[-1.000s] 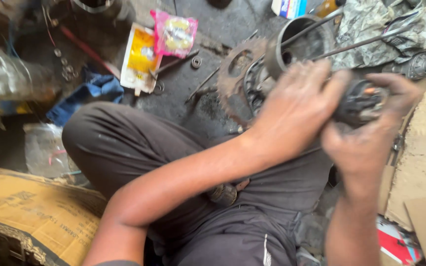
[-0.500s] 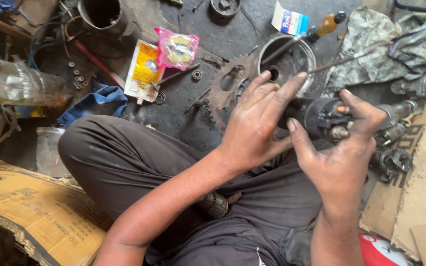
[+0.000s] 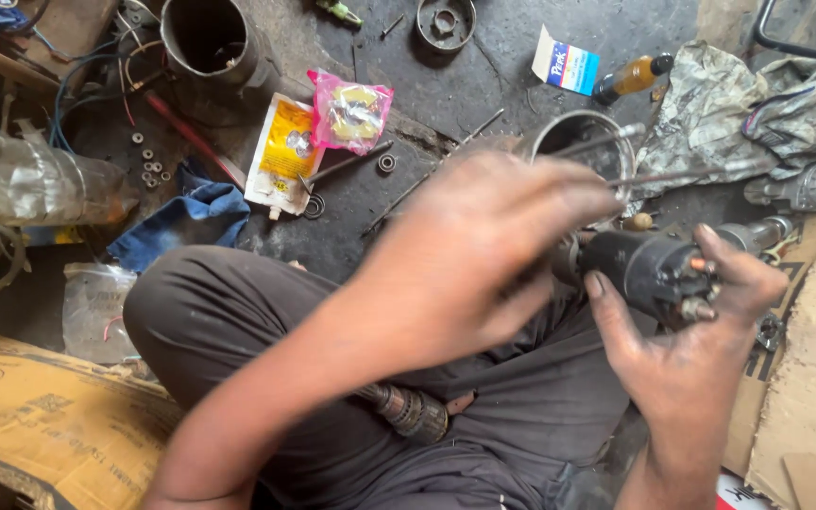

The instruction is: The person sits on the workshop floor disassembling and reassembling a motorcycle starter motor. They pull a long bolt from the housing, separate the end cap and armature from the body, rummage in a cardboard box of parts, then fit the armature back into the housing and press the components together by hand.

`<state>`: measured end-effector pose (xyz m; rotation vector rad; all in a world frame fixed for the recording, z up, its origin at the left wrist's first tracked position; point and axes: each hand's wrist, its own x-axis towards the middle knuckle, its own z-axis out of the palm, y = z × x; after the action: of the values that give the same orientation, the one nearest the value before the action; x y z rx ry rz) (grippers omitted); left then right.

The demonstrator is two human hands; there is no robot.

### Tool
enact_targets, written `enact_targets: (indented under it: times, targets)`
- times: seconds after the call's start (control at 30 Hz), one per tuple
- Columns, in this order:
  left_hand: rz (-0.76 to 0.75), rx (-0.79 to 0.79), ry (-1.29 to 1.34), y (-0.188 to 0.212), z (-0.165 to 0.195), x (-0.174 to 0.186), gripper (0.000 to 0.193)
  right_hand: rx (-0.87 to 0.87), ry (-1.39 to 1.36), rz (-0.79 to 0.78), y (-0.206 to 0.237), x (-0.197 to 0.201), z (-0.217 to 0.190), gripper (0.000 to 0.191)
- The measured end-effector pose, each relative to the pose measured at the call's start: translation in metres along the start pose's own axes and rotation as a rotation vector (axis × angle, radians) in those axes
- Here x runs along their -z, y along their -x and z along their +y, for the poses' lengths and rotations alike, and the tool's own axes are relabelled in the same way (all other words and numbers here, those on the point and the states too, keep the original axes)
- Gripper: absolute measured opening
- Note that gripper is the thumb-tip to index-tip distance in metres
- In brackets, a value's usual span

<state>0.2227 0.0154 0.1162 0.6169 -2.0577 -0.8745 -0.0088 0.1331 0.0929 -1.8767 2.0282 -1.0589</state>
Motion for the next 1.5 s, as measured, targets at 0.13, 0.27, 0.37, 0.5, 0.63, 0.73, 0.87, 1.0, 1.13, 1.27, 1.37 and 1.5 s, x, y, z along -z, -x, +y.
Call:
enact_targets:
  times: [0.13,0.27,0.37,0.5,0.63,0.73,0.87,1.0,1.13,1.27,1.37,1.5]
  targets:
    - [0.022,0.058,-0.02,-0.01,-0.023,0.041,0.055,-0.117,-0.003,0.058,0.002,-0.006,-0.003,0.079]
    - [-0.048,0.11,0.202,-0.027,-0.065,0.016,0.074,-0.154,-0.23,0.047,-0.003,-0.015,-0.011,0.074]
    - [-0.123,0.169,0.243,-0.029,-0.092,-0.017,0.099,-0.227,-0.276,0.064,0.0,-0.014,0.01,0.075]
    - [-0.172,0.218,0.297,-0.022,-0.108,-0.042,0.098,-1.219,-1.165,-0.321,0.0,0.039,0.094,0.084]
    - [-0.18,0.304,0.417,-0.022,-0.113,-0.049,0.091,-0.82,-1.091,-0.532,0.044,0.028,0.14,0.093]
    - [-0.195,0.348,0.425,-0.024,-0.113,-0.05,0.091,-0.86,-1.138,-0.405,0.076,0.026,0.14,0.091]
    - [-0.182,0.359,0.376,-0.02,-0.111,-0.053,0.09,-0.607,-0.925,-0.611,0.072,0.029,0.163,0.093]
    - [-0.006,0.359,0.428,-0.008,-0.106,-0.066,0.078,-0.557,-0.805,-0.619,0.064,0.034,0.176,0.092]
    - [0.091,0.057,-0.133,0.002,-0.1,-0.076,0.047,-0.541,-0.742,-0.582,0.07,0.036,0.166,0.091]
    - [0.091,-0.035,-0.514,0.007,-0.096,-0.075,0.024,-0.531,-0.697,-0.553,0.072,0.035,0.16,0.091]
    - [0.037,-0.103,-0.556,0.007,-0.095,-0.07,0.026,-0.504,-0.658,-0.531,0.072,0.033,0.158,0.091]
    - [-0.023,-0.13,-0.656,0.007,-0.094,-0.066,0.025,-0.497,-0.706,-0.511,0.072,0.03,0.153,0.09]
